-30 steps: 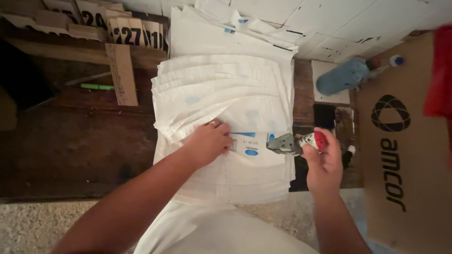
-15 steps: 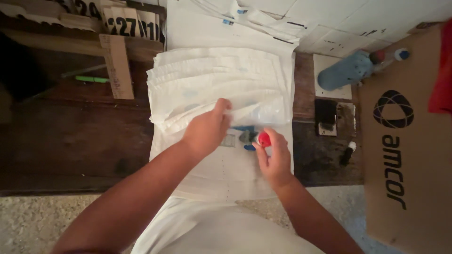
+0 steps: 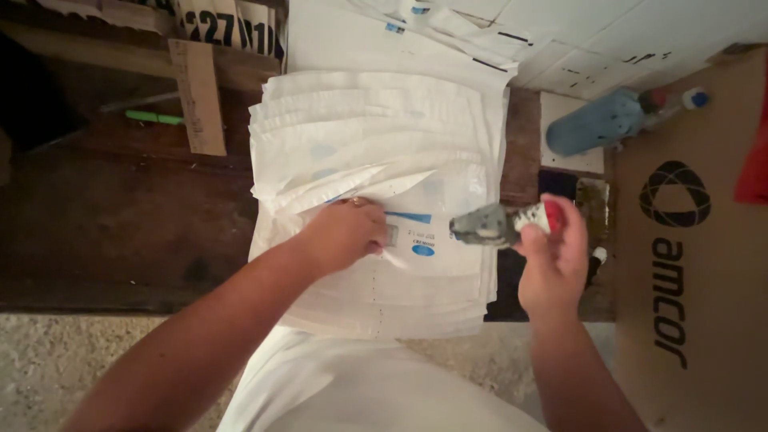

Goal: Manually stamping individual plastic cream cheese bags from a stack using a handheld stamp

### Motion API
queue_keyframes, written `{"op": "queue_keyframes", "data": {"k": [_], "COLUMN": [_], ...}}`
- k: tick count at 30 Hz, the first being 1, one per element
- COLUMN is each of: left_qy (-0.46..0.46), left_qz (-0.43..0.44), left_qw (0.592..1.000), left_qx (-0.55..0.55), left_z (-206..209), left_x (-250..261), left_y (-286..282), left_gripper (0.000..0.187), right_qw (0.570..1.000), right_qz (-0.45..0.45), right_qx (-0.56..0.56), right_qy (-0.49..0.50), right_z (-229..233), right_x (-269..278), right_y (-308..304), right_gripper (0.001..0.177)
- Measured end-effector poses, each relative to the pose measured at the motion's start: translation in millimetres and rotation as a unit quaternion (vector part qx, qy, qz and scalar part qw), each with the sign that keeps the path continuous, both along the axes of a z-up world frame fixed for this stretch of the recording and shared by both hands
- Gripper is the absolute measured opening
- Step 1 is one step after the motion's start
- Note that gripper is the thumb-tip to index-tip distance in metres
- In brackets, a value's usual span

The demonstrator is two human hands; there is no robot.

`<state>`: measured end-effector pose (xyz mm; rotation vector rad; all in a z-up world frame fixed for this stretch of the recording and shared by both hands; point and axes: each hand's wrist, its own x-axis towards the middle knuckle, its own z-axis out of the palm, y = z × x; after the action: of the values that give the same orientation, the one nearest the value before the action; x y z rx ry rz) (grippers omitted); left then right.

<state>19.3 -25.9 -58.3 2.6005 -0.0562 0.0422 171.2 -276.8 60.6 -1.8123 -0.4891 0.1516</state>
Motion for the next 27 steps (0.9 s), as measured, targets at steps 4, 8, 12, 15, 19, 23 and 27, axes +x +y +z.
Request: {"op": "queue_keyframes", "data": {"k": [4, 8, 12, 15, 19, 23, 27], "left_qy": [0.06, 0.117, 0.169, 0.143, 0.147, 0.058, -0.065], "left_qz": [0.015, 0.067, 0.218, 0.263, 0.174, 0.01, 0.002], "left_qw": [0.996, 0.988, 0.95, 0.945, 0.954, 0.998, 0.997], "left_qx": [-0.072, -0.08, -0.147, -0.129, -0.197, -0.011, -0.039], "left_z": [45, 66, 70, 76, 101, 48, -16], "left_x": [-7, -4, -1, 1, -7, -16, -21], "left_y": [9, 9, -2, -17, -24, -18, -13], "left_gripper": [0.01, 0.014, 0.022, 0.023, 0.07, 0.069, 0.054], "right_qw": [0.989, 0.977, 0.946, 0.903, 0.896, 0.974, 0.995], "right_qz": [0.1, 0.139, 0.146, 0.163, 0.173, 0.17, 0.049], "right_qx": [0.012, 0.05, -0.072, -0.107, -0.121, -0.146, -0.038], "right_qy": [-0.107, -0.151, -0.28, -0.384, -0.392, -0.043, -0.081], "right_z": [-4, -18, -51, -79, -66, -60, -31], "right_x": [-13, -11, -13, -14, -10, 42, 69], "right_y": [-11, -21, -11, 16, 40, 39, -3], "right_gripper": [0.046, 0.047, 0.053, 0.05, 0.046, 0.052, 0.046]}}
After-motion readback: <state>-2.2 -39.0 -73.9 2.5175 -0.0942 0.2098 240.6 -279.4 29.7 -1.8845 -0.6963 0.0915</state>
